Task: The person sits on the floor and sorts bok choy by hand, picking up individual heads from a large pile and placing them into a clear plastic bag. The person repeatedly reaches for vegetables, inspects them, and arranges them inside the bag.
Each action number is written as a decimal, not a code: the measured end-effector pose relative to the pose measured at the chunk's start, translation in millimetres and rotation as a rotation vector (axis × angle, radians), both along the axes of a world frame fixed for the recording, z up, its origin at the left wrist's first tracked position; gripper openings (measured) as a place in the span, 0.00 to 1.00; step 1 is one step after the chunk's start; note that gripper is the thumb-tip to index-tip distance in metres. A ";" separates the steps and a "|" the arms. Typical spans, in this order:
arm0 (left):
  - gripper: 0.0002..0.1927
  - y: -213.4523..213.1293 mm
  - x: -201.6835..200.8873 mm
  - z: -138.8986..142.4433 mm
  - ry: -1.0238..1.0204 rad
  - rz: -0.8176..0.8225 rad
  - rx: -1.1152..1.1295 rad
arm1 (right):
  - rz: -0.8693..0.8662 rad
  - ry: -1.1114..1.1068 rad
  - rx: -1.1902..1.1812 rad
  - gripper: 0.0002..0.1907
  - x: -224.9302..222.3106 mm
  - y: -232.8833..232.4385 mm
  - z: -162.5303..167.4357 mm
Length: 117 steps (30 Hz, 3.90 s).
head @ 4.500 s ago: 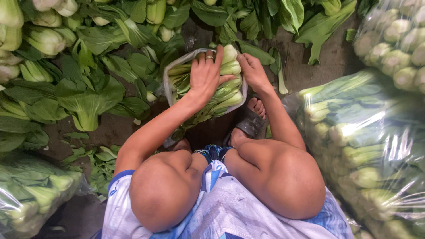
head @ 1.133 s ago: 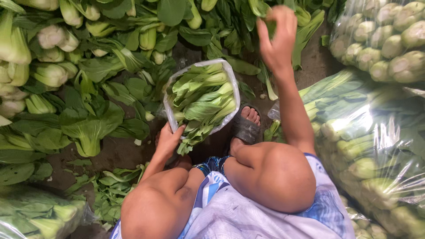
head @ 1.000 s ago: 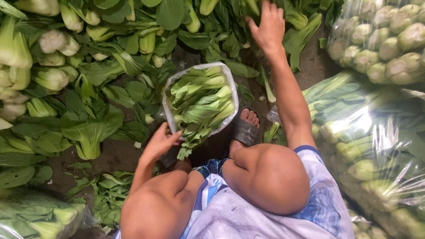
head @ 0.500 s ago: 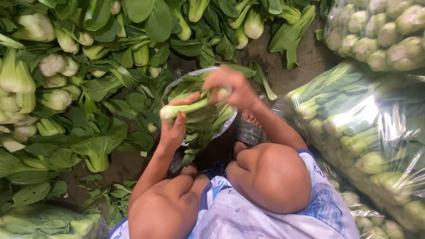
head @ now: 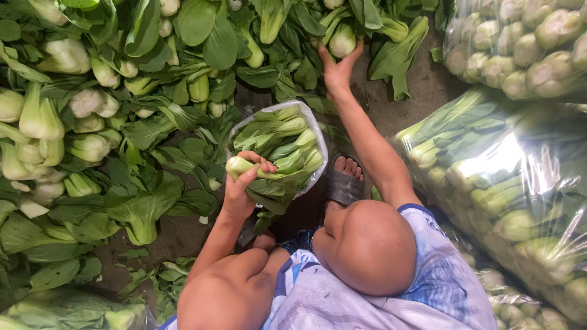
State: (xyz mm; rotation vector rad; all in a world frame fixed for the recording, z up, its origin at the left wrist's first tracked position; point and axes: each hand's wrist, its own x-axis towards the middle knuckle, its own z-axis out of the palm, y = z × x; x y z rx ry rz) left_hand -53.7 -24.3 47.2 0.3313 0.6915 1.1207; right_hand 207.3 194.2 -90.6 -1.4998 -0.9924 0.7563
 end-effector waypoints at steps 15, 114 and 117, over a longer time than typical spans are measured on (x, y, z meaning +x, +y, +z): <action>0.20 -8.6 -10.2 12.0 0.136 -0.008 0.142 | 0.183 0.365 -0.230 0.43 87.3 -126.2 96.8; 0.15 -90.1 22.8 -89.6 0.559 0.004 -0.256 | 1.650 -0.943 -0.242 0.71 -49.4 -152.6 180.5; 0.15 -100.4 17.7 -86.1 0.433 -0.021 -0.350 | 1.618 -0.962 -0.161 0.71 -53.9 -155.0 165.8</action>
